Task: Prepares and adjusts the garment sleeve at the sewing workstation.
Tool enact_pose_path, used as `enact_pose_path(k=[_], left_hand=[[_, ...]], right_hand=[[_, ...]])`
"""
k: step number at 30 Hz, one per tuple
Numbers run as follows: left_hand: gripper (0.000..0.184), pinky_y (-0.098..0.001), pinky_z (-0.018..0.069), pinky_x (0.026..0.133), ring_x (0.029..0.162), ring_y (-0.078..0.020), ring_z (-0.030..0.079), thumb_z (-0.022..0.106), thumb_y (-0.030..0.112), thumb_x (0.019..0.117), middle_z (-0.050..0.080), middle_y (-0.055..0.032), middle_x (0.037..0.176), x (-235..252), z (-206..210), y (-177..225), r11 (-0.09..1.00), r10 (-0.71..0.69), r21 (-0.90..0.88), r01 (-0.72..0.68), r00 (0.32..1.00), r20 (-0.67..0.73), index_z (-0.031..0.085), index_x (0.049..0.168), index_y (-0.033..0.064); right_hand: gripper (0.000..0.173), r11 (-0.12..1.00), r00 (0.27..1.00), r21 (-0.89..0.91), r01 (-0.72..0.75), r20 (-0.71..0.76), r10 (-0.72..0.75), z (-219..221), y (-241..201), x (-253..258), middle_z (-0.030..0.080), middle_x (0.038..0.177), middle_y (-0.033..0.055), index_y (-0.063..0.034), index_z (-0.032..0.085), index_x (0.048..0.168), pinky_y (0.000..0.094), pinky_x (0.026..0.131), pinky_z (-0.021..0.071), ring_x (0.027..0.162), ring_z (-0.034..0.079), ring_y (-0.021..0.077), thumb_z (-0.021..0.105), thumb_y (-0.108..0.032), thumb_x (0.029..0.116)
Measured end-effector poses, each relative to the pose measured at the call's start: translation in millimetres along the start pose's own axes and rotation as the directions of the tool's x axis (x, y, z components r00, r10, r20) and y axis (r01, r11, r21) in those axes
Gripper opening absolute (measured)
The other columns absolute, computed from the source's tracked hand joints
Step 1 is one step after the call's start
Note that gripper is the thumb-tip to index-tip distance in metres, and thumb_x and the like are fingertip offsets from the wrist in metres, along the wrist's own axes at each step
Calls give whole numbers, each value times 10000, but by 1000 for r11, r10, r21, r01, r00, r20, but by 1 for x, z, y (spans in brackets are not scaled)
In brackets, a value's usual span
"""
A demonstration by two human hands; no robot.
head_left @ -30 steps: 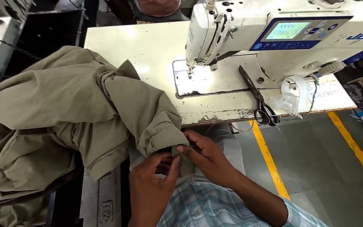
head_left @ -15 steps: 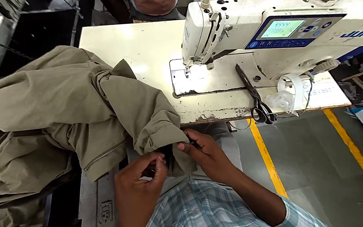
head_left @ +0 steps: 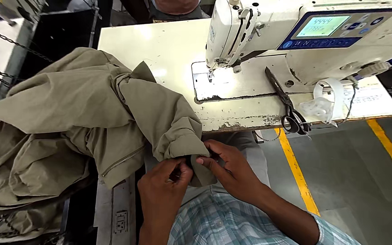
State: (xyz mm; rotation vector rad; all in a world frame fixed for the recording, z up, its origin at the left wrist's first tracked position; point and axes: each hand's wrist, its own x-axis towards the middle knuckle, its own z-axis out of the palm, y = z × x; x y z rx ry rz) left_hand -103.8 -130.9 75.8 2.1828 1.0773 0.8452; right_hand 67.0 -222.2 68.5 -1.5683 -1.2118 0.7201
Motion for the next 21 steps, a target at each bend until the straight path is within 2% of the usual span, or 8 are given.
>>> enact_pose_path(k=[4,6,8,10,13,15,17,21], left_hand=[[155,-179,604,554,648,-2,689,678,206,880,726,52,771,-3,-4,-6,975,-16,-223,22,1000,27,785,871,94],[154,-172,603,567,665,2,684,675,205,890,716,48,794,-5,-3,-6,974,22,-227,-17,1000,21,786,872,100],[155,-147,569,579,683,11,649,676,215,897,689,19,855,-6,0,-6,978,159,-136,-160,987,-18,784,858,111],[148,-149,559,621,727,-23,649,684,246,925,682,-52,1024,-9,6,-6,945,323,-53,-323,946,-12,772,869,142],[153,-156,575,705,850,-35,687,624,239,983,699,-57,1187,-13,14,-7,894,438,-112,-433,899,14,705,911,131],[161,-196,601,752,940,-64,709,582,222,985,732,-38,1090,-12,11,-6,902,397,-168,-397,917,-34,675,920,108],[171,-211,617,736,913,-73,728,616,231,971,751,-45,995,-10,7,-5,924,346,-137,-357,933,-95,702,947,85],[258,-244,603,779,900,-115,720,713,289,943,751,-77,1014,-6,8,-4,952,297,98,-291,954,-43,798,1057,74]], right_hand=[[264,1000,1000,12,-8,25,7,-2,4,0,676,906,-46,-135,691,1117,264,710,589,807,663,70,611,-372,1034],[256,998,998,54,-30,48,27,-4,4,0,685,931,-32,-128,689,1136,274,727,596,829,673,85,606,-349,1038],[265,995,997,85,-55,64,50,-8,4,2,696,966,-24,-127,691,1163,281,743,603,855,684,96,599,-344,1042],[265,995,997,87,-57,63,52,-10,6,2,698,974,-26,-130,693,1171,276,736,600,852,682,96,589,-339,1046],[235,996,997,90,-27,78,20,-10,6,1,693,970,-23,-117,695,1155,269,739,589,847,670,89,590,-298,1049],[244,995,995,92,-32,101,23,-11,6,-1,691,982,-18,-107,692,1155,270,763,588,863,667,84,582,-301,1054],[275,995,994,94,-40,102,30,-12,7,-2,689,989,-19,-106,691,1173,265,762,580,863,661,80,571,-326,1059],[289,998,995,48,-40,91,36,-13,6,-2,688,1008,-32,-120,690,1184,270,778,586,884,665,76,555,-344,1062]])
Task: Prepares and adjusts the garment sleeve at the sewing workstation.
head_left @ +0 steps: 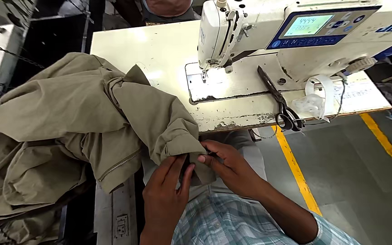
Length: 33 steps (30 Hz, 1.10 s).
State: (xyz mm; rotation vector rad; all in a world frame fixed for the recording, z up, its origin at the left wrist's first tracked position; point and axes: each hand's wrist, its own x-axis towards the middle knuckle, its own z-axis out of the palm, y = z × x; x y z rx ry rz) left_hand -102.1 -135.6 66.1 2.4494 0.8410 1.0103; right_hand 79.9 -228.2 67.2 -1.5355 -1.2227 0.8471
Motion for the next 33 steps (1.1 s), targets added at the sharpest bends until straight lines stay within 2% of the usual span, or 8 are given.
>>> enact_pose_path(k=[5,8,12,18,25,28,31,33], left_hand=[[191,-260,597,709,840,-129,730,634,161,943,764,-33,919,5,-3,-2,997,8,76,-13,998,59,822,925,132],[237,-229,568,660,794,-70,682,580,212,986,710,7,865,9,-12,-7,1000,-13,-9,15,989,148,797,924,141],[253,-246,598,820,1006,-97,702,498,196,1032,725,-40,1095,10,-16,-5,988,-18,-146,56,968,251,713,931,108],[177,-183,583,596,705,-38,617,378,136,1080,556,-52,1110,7,8,1,903,31,-425,67,975,218,522,989,86],[193,-176,536,472,551,-45,583,398,305,1113,651,-5,1031,8,13,-6,594,-53,-757,272,952,300,506,1053,156],[205,-183,552,487,563,-36,581,377,277,1121,614,3,926,9,9,-7,690,7,-683,240,941,337,486,1014,142],[179,-265,525,517,617,-116,582,376,134,1075,593,-37,848,9,2,2,935,174,-352,-46,924,340,536,1003,104],[104,-363,535,471,600,-220,633,519,30,947,625,-82,809,14,-9,1,970,241,-70,-232,901,359,600,927,90]], right_hand=[[302,988,999,-153,30,-18,-33,0,-2,-1,677,1034,-45,-126,689,1184,283,837,574,934,651,61,546,-363,1062],[308,971,996,-225,75,-28,-84,-1,0,-2,678,1027,-47,-124,690,1200,275,826,573,923,649,52,554,-362,1060],[320,952,990,-286,112,-51,-132,-5,2,-2,687,1043,-36,-110,687,1211,276,858,570,949,652,56,568,-362,1053],[260,965,988,-230,125,-64,-143,-2,-2,0,661,969,-27,-95,685,1126,268,814,563,893,638,62,554,-311,1064],[204,993,997,-97,70,25,-68,-3,0,2,668,995,-5,-81,685,1124,276,841,568,924,647,77,547,-219,1064],[205,992,997,-100,72,39,-68,0,-1,4,666,997,-3,-76,686,1125,267,846,558,922,640,74,548,-214,1063],[201,991,996,-107,76,52,-71,2,-2,6,684,1030,2,-80,689,1160,292,897,560,980,651,87,536,-149,1048],[215,973,995,-210,97,52,-87,2,-1,4,692,1008,-15,-102,698,1159,302,882,559,967,653,90,535,-120,1019]])
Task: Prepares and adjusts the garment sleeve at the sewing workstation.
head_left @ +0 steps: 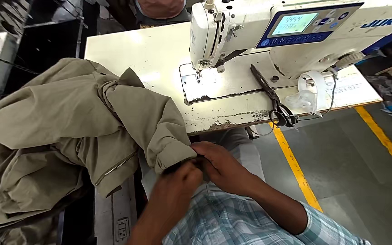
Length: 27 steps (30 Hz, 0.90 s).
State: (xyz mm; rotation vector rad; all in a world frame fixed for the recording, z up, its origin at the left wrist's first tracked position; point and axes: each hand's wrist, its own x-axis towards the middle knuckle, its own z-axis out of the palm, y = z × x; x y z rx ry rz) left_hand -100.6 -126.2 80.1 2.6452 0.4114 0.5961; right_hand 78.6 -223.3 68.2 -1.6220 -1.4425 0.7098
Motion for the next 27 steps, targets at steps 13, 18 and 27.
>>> enact_pose_path(k=[13,18,27], left_hand=[[654,-271,614,829,908,-68,700,506,610,990,702,-3,994,-19,-3,23,532,-610,-719,447,791,41,616,1154,-14],[144,-292,632,751,795,-137,740,535,72,1024,747,-83,897,-6,-11,14,47,-857,-974,221,510,74,672,1038,31],[493,-280,639,750,815,-144,735,830,9,768,728,-90,945,-4,-1,22,143,-820,-956,258,571,32,563,1182,-11]], right_hand=[[235,910,888,-359,208,-322,-330,32,-15,-12,657,880,12,-148,727,1145,251,612,521,764,630,108,689,-216,924],[430,919,936,-245,309,-94,-340,45,-15,-28,647,1108,87,-223,566,1449,292,763,564,946,649,187,617,-227,1022],[152,961,956,159,226,-227,-187,26,-12,-20,693,952,18,-117,758,1032,255,773,584,879,665,78,685,-248,1003]])
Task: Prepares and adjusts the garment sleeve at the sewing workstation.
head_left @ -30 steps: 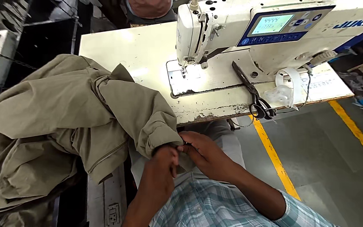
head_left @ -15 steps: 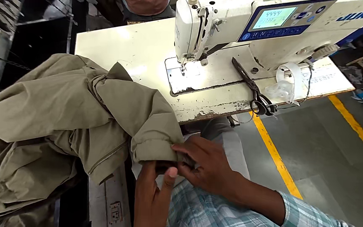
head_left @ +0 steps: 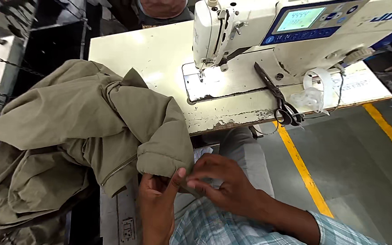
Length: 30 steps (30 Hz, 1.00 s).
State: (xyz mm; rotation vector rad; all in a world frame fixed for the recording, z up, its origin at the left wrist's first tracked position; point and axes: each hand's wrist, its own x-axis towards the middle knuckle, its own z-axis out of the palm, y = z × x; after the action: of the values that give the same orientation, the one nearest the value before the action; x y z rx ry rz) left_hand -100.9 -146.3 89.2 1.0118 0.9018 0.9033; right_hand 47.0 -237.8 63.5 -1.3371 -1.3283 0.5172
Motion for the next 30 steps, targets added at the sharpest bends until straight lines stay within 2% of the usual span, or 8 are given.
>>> enact_pose_path(k=[4,13,17,20,24,26,28,30], left_hand=[[439,-268,636,770,823,-130,734,792,-39,805,730,-79,957,-2,1,-1,999,33,-43,-31,998,49,566,1179,-1],[391,-256,634,765,784,-113,736,733,-146,805,748,-56,923,-4,8,-1,997,71,-24,-69,991,112,558,1125,-2],[385,-244,631,757,767,-88,733,702,-193,792,758,-18,897,-5,15,2,995,91,37,-96,988,127,573,1090,13],[397,-245,634,772,787,-82,738,691,-198,785,759,10,900,-4,18,1,987,126,82,-141,979,162,563,1090,20],[386,-247,634,799,813,-81,741,699,-181,806,761,17,921,-6,22,1,986,119,93,-140,972,204,556,1101,22],[366,-248,638,787,797,-85,743,692,-188,803,763,8,905,-7,22,-1,984,127,101,-148,973,191,576,1088,10],[370,-245,637,792,803,-87,738,690,-175,813,754,1,918,-7,20,-3,982,133,105,-156,972,195,559,1112,0],[377,-242,634,794,804,-84,736,691,-164,820,750,2,923,-7,17,-3,982,128,114,-152,972,199,545,1128,-4]], right_hand=[[82,999,988,23,-41,-145,44,-13,-5,18,667,915,-32,-105,711,993,241,710,616,816,669,60,701,-166,940],[78,982,986,-168,-80,-155,54,-11,-5,19,688,884,-83,-161,725,932,227,712,608,826,676,17,720,-239,931],[112,943,985,-314,-109,-161,60,-11,-7,17,661,846,-49,-150,696,936,201,643,550,767,638,19,687,-260,954],[157,900,993,-426,-95,-97,59,-9,-8,18,579,819,14,-114,622,937,239,547,487,679,583,91,607,-262,988],[168,963,963,-4,-271,0,271,-27,-10,21,570,868,56,-50,577,996,285,626,515,730,583,115,508,-199,1032],[162,943,944,136,-305,-91,318,-38,-8,21,590,830,34,-86,558,1010,299,605,558,702,620,116,486,-227,1041],[119,948,935,160,-276,-183,303,-49,-8,21,593,821,22,-119,563,1021,283,575,564,680,620,125,509,-225,1033],[133,967,950,84,-241,-181,252,-57,-10,20,616,924,4,-133,619,1070,265,606,587,744,642,115,579,-255,1036]])
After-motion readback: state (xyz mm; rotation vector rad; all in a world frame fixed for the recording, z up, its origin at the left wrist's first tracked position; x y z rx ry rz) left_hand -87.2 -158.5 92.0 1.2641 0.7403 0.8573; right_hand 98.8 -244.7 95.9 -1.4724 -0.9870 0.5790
